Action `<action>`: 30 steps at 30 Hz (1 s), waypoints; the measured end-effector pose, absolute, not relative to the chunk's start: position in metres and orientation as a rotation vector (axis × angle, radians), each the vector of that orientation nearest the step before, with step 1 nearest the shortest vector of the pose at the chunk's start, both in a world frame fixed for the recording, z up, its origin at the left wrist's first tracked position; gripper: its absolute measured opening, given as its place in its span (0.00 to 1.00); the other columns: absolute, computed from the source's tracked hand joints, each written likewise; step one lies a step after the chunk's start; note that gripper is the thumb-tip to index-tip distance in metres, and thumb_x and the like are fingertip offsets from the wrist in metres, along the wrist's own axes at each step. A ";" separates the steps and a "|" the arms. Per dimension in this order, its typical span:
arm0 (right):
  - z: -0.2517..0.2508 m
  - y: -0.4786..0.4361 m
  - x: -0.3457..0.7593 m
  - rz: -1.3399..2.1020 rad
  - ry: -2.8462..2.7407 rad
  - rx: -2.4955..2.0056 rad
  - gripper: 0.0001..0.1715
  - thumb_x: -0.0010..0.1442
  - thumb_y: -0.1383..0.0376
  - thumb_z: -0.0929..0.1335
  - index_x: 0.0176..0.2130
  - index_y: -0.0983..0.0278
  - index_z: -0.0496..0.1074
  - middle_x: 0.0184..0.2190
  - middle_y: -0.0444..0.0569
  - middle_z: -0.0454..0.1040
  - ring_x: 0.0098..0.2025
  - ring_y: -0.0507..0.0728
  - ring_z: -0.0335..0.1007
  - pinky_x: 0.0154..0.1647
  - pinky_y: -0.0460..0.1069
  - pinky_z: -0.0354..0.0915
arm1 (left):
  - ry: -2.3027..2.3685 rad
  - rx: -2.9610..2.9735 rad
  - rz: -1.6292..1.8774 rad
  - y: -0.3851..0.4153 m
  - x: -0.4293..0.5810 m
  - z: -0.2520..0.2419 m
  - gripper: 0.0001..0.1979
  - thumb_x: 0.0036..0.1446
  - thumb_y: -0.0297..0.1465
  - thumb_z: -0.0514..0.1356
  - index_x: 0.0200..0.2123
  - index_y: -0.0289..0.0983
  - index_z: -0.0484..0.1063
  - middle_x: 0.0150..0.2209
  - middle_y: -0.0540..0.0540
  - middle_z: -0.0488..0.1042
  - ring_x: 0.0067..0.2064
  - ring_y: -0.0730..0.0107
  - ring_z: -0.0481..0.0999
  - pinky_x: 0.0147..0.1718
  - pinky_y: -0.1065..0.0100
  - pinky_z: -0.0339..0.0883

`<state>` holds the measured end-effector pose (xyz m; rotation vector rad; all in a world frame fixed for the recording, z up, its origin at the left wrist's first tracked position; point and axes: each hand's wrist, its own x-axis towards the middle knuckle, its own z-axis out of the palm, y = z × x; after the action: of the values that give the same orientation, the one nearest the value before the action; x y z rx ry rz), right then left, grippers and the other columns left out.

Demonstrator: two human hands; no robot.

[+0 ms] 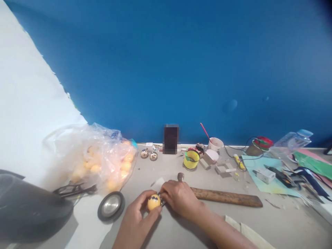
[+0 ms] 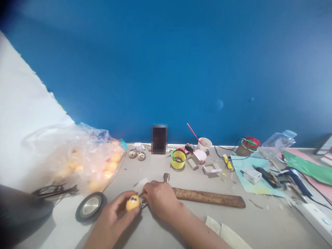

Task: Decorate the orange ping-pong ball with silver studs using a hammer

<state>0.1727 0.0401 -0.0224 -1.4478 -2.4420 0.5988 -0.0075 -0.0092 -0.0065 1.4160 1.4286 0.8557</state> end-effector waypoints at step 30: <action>0.002 0.026 0.161 1.598 -1.437 -1.126 0.09 0.53 0.62 0.72 0.29 0.67 0.74 0.20 0.41 0.70 0.20 0.47 0.57 0.21 0.44 0.53 | 1.364 1.299 0.840 -0.012 -0.005 0.007 0.17 0.55 0.46 0.62 0.28 0.37 0.72 0.19 0.56 0.57 0.24 0.74 0.56 0.24 0.72 0.50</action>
<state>0.1608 0.0257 0.0022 -1.1263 -1.4374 1.5978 -0.0050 -0.0118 0.0065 1.2992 1.3640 0.8398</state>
